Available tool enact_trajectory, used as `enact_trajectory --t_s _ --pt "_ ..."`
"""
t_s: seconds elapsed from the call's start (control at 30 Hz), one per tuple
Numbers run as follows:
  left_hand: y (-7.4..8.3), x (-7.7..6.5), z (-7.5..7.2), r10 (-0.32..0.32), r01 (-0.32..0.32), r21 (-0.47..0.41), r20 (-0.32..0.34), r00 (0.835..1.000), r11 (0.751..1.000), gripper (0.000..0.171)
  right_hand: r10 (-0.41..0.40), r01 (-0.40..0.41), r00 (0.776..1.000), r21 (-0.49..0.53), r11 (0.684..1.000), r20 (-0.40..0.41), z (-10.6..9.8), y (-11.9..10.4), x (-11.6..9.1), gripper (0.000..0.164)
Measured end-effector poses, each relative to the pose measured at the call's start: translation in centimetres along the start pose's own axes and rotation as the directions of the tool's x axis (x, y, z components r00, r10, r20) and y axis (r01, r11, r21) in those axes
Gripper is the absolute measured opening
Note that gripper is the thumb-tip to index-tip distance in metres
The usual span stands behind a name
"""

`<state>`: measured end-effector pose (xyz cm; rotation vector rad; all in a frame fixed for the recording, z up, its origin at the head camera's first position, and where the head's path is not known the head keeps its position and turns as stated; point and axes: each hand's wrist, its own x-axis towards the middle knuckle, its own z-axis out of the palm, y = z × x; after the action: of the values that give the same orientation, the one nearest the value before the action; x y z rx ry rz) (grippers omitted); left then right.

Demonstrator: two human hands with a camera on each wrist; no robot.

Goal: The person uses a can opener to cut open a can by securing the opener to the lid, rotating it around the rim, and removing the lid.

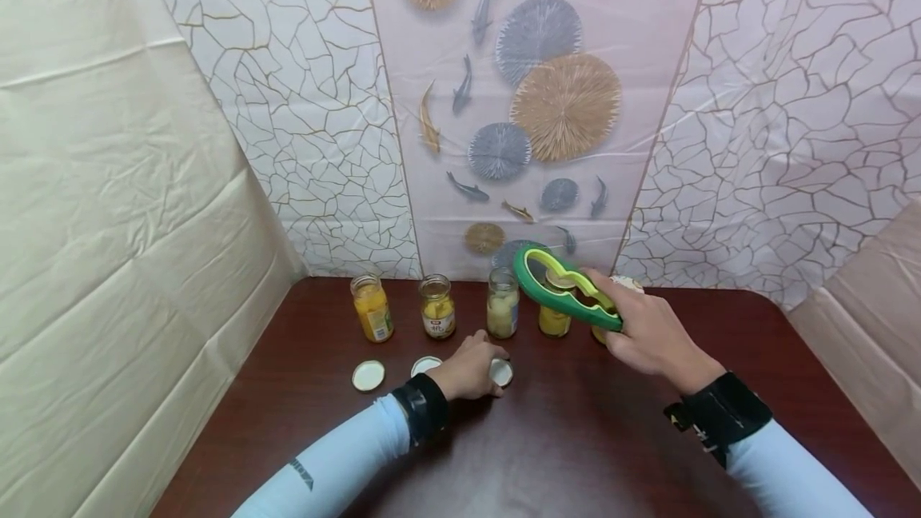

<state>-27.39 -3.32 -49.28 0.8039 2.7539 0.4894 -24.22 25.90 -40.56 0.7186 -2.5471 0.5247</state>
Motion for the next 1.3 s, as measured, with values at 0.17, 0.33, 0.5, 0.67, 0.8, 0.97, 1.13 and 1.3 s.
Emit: enact_trajectory --t_s 0.17,0.33,0.5,0.67,0.8,0.97,1.13,1.3 --pt "0.3 0.0 0.0 -0.018 0.018 0.01 0.01 1.0 1.0 0.055 0.003 -0.003 1.0 0.0 1.0 0.011 0.2 0.0 -0.1 0.082" --pt "0.5 -0.1 0.0 -0.025 0.025 0.025 0.027 0.999 0.999 0.056 0.005 -0.005 1.0 -0.008 1.0 0.005 0.1 0.1 -0.2 0.082" --pt "0.5 0.0 -0.1 -0.023 0.022 0.03 0.033 0.999 0.999 0.056 0.003 -0.003 1.0 -0.011 1.0 0.002 0.3 0.2 -0.2 0.081" --pt "0.0 0.3 0.1 -0.021 0.02 0.044 0.013 1.0 0.999 0.06 -0.026 0.026 1.0 -0.049 0.998 -0.003 0.5 0.4 -0.1 0.082" --pt "0.0 0.5 0.0 -0.031 0.03 0.046 0.024 0.999 0.998 0.062 -0.035 0.034 0.999 -0.072 0.997 -0.022 0.4 0.7 -0.2 0.083" --pt "0.0 0.6 0.2 -0.027 0.026 0.055 0.015 1.0 0.998 0.065 -0.031 0.028 0.999 -0.086 0.996 -0.027 0.1 0.7 -0.2 0.081" --pt "-0.2 0.1 0.5 -0.015 0.015 -0.001 -0.033 0.999 1.0 0.078 -0.001 0.0 1.0 -0.099 0.995 -0.019 -0.4 0.9 -0.1 0.081" --pt "-0.4 -1.3 0.0 -0.042 0.029 -0.159 -0.082 0.996 0.987 0.088 0.048 -0.05 0.999 -0.089 0.995 -0.022 -1.2 1.7 -0.3 0.083"
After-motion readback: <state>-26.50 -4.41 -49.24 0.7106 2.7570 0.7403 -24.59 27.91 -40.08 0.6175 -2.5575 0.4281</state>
